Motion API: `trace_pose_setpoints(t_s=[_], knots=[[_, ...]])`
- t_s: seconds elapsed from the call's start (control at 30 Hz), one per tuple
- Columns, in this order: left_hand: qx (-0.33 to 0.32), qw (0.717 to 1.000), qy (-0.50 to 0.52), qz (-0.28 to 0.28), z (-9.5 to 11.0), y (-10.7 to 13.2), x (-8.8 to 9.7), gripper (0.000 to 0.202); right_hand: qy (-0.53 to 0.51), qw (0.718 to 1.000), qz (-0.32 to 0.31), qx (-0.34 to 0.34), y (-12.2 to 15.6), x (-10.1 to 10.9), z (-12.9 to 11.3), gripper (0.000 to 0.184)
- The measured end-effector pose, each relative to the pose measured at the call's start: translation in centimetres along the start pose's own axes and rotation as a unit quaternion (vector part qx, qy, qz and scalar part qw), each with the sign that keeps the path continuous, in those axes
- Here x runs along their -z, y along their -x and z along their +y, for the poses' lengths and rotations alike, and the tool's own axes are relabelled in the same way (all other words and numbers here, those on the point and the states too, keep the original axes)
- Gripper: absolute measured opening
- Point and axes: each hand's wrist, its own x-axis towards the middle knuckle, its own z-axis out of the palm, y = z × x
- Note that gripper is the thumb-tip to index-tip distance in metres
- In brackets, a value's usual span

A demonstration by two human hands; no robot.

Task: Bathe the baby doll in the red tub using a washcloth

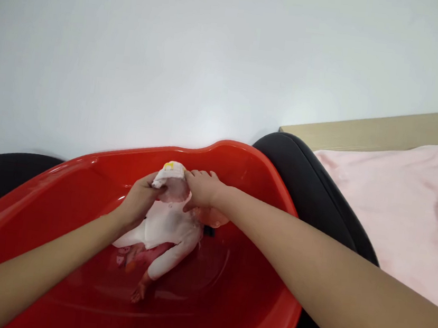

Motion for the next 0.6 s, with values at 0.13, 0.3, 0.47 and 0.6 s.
trace_pose_setpoints(t_s=[0.13, 0.3, 0.47, 0.6], knots=[[-0.013, 0.999, 0.001, -0.048, 0.5, -1.1, -0.2, 0.023, -0.101, 0.987, 0.113, 0.051, -0.1, 1.2, -0.7, 0.107], [-0.038, 0.995, 0.061, -0.072, 1.3, -1.1, -1.3, 0.019, -0.066, 0.974, 0.170, 0.135, 0.5, 2.5, -1.1, 0.070], [-0.110, 0.992, -0.056, 0.001, 2.7, -1.1, 0.2, 0.028, -0.070, 0.975, 0.194, 0.086, 1.1, 4.0, -2.2, 0.016], [-0.093, 0.983, -0.160, -0.002, 3.3, -0.3, 3.3, 0.032, -0.030, 0.976, 0.213, 0.042, 1.0, 4.9, -2.2, 0.022]])
